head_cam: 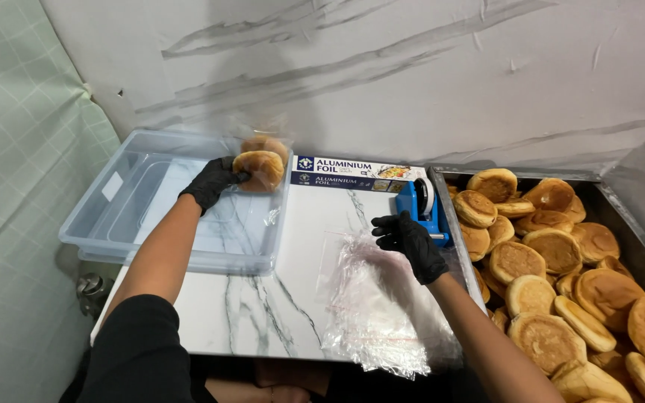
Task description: Packaging individual buns into plastic bags and sealing them with a tape dispenser.
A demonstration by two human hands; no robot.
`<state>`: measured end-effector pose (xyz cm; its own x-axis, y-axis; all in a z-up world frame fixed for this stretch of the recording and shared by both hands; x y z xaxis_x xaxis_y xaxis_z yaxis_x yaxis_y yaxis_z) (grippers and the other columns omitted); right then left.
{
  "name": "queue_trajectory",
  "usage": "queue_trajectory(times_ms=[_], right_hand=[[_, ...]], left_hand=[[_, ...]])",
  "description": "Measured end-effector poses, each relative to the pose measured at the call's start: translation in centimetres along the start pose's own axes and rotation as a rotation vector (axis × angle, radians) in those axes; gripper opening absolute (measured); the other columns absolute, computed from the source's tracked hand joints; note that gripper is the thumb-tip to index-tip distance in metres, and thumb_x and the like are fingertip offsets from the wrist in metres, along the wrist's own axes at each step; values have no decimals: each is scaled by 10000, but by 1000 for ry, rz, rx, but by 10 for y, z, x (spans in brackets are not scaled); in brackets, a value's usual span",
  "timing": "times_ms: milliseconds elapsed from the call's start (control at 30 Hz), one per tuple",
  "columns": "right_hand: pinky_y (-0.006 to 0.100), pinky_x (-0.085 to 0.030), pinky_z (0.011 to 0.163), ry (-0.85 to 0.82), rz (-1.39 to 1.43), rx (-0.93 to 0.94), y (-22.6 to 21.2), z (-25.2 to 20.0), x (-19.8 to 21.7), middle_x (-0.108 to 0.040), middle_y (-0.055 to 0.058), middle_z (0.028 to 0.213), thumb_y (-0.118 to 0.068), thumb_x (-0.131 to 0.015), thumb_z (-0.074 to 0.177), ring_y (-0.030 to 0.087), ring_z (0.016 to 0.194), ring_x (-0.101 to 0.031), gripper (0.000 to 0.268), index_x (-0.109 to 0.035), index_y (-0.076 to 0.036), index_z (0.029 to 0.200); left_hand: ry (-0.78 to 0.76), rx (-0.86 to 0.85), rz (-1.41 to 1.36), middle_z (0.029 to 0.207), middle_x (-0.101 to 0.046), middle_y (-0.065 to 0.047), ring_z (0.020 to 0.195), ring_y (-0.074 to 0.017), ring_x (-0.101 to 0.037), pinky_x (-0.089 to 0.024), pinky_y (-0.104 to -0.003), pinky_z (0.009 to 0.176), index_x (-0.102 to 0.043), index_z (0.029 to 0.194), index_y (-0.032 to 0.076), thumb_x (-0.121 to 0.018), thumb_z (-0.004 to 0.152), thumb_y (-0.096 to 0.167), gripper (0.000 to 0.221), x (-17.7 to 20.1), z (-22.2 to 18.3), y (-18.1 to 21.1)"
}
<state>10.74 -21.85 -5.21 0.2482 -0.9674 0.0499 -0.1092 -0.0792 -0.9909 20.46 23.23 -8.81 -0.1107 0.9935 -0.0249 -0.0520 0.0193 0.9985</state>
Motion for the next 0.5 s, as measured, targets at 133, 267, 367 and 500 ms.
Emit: queue_trajectory(times_ms=[133, 267, 367, 500], right_hand=[[365, -595, 885, -24, -57, 7, -5, -6, -5, -760, 189, 1074, -563, -284, 1061, 246, 928, -732, 697, -729, -61, 1252], [363, -593, 891, -36, -93, 40, -9, -12, -8, -765, 185, 1070, -539, -302, 1068, 238, 927, -735, 662, -729, -69, 1254], [374, -587, 909, -53, -103, 60, -10, -13, -8, -765, 187, 1071, -532, -317, 1071, 240, 939, -733, 647, -721, -62, 1260], [382, -581, 926, -95, -150, 87, -7, -13, -7, -762, 175, 1091, -525, -313, 1075, 228, 961, -724, 642, -721, -67, 1266]], left_hand=[[45, -24, 91, 1015, -728, -72, 958, -206, -670, -558, -327, 873, -739, 1089, 67, -909, 724, 83, 404, 7, 18, -19], [171, -43, 425, 1087, -730, -55, 1072, -229, -679, -549, -356, 914, -699, 1163, 156, -883, 737, 188, 465, 13, 24, -19], [275, -79, 568, 1124, -694, -105, 1114, -292, -661, -557, -400, 908, -610, 1203, 137, -893, 722, 209, 562, 18, 5, 6], [271, -148, 818, 1058, -685, -153, 1063, -350, -676, -556, -456, 885, -603, 1164, 65, -838, 857, 259, 433, 41, -22, 12]])
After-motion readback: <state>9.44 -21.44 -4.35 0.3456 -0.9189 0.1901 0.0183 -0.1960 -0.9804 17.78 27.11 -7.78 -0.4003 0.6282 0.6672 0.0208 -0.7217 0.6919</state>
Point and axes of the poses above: each hand's wrist, its own z-axis towards the middle knuckle, its own x-axis out of the back of the hand, y = z × x, the point moved 2 cm from there along z, towards the middle knuckle
